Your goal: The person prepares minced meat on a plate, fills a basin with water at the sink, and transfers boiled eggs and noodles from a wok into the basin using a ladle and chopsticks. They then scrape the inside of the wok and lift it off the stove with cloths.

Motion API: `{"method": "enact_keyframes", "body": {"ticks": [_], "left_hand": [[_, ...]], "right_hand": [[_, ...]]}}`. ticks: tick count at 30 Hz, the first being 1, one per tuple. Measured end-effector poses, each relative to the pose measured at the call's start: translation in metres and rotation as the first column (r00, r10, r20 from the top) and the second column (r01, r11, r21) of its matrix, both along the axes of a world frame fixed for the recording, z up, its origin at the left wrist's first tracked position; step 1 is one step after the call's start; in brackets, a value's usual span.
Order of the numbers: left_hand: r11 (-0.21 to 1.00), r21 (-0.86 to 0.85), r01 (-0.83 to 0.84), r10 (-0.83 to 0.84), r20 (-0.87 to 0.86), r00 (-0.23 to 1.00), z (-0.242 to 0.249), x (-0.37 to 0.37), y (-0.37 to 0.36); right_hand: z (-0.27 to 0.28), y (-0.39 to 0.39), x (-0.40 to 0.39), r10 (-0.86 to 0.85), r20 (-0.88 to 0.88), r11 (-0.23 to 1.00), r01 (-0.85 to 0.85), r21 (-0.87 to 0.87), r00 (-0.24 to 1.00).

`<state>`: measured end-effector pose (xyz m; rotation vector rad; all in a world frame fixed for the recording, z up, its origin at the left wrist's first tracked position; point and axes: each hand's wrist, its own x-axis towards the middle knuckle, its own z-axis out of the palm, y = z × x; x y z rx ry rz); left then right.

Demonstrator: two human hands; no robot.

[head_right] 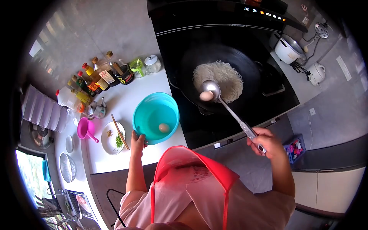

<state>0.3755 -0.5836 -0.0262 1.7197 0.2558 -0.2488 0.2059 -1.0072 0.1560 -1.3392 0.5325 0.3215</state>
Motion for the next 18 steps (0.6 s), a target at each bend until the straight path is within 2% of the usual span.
{"method": "enact_keyframes", "body": {"ticks": [3,7,10,12,13,18], "left_hand": [[1.0,0.002,0.004,-0.004,0.001,1.0,0.0,0.0,0.0],[0.999,-0.032,0.0,0.0,0.003,1.0,-0.002,0.001,0.001],[1.0,-0.02,-0.006,0.006,0.012,1.0,-0.004,0.001,0.002],[1.0,-0.023,-0.001,0.001,0.0,1.0,-0.004,0.001,0.002],[1.0,-0.024,-0.006,0.006,-0.001,1.0,-0.004,0.001,0.002],[0.998,-0.055,-0.021,0.023,0.041,0.999,-0.005,0.0,-0.001]], "right_hand": [[-0.002,0.009,-0.009,0.1,0.025,0.975,-0.093,-0.202,0.995],[-0.002,0.012,-0.014,0.188,0.04,0.941,-0.168,-0.295,0.981],[-0.002,0.011,-0.016,0.119,0.048,0.969,-0.105,-0.224,0.992],[0.008,0.015,-0.012,-0.11,-0.029,0.994,0.111,0.006,0.993],[0.005,0.008,-0.013,-0.109,-0.006,0.987,0.109,0.118,0.994],[0.02,0.005,-0.008,-0.051,-0.026,0.972,0.056,0.23,0.998]]}}
